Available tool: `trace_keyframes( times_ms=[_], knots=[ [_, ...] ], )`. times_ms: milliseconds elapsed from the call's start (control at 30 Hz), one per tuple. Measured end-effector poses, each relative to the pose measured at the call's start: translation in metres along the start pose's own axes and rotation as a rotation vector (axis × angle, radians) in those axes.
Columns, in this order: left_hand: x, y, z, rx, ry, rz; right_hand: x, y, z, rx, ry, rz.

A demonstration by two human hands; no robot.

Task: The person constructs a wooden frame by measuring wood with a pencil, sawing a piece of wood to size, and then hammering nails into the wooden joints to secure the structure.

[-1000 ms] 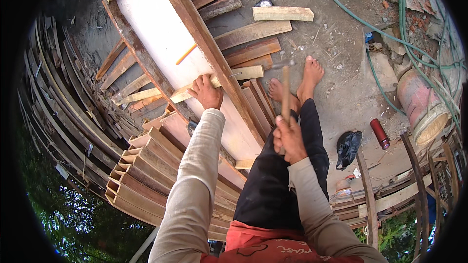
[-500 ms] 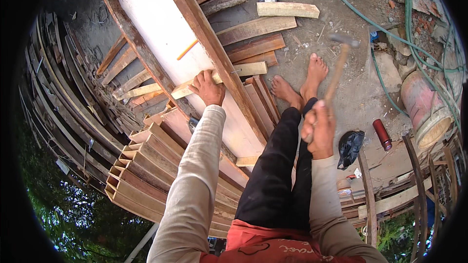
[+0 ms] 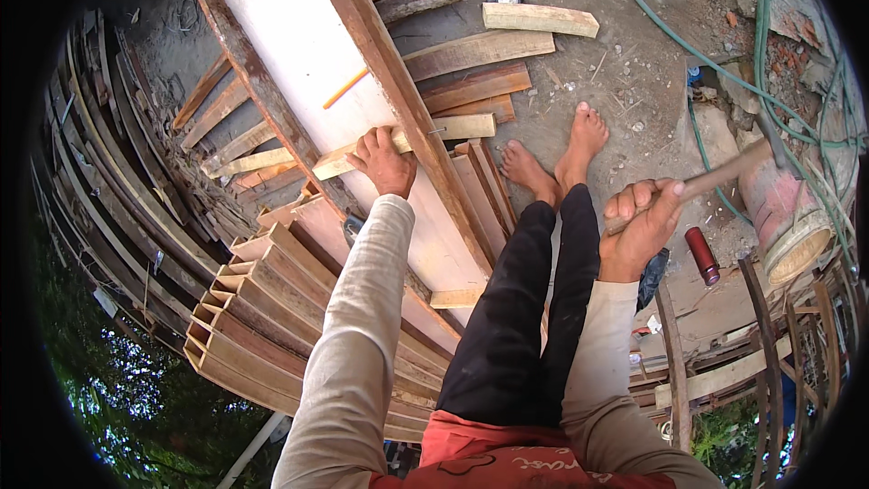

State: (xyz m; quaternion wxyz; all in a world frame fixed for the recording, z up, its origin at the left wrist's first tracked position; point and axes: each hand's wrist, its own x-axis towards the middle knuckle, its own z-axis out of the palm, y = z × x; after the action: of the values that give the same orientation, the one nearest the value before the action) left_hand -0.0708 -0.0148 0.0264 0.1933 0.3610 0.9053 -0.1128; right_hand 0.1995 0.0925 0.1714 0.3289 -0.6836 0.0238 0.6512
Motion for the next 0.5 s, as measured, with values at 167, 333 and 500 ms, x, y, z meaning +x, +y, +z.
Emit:
trace_keyframes(
  times_ms=[167,333,500],
  knots=[
    [0.001,-0.001,0.0,-0.009,0.025,-0.014,-0.043,0.059,0.007,-0.186,-0.077,0.29],
    [-0.002,-0.015,-0.005,-0.004,0.047,-0.041,-0.005,-0.015,-0.025,-0.221,-0.087,0.16],
    [0.001,0.01,-0.003,-0.031,-0.002,-0.008,-0.009,0.035,0.024,0.193,0.206,-0.279]
  ],
)
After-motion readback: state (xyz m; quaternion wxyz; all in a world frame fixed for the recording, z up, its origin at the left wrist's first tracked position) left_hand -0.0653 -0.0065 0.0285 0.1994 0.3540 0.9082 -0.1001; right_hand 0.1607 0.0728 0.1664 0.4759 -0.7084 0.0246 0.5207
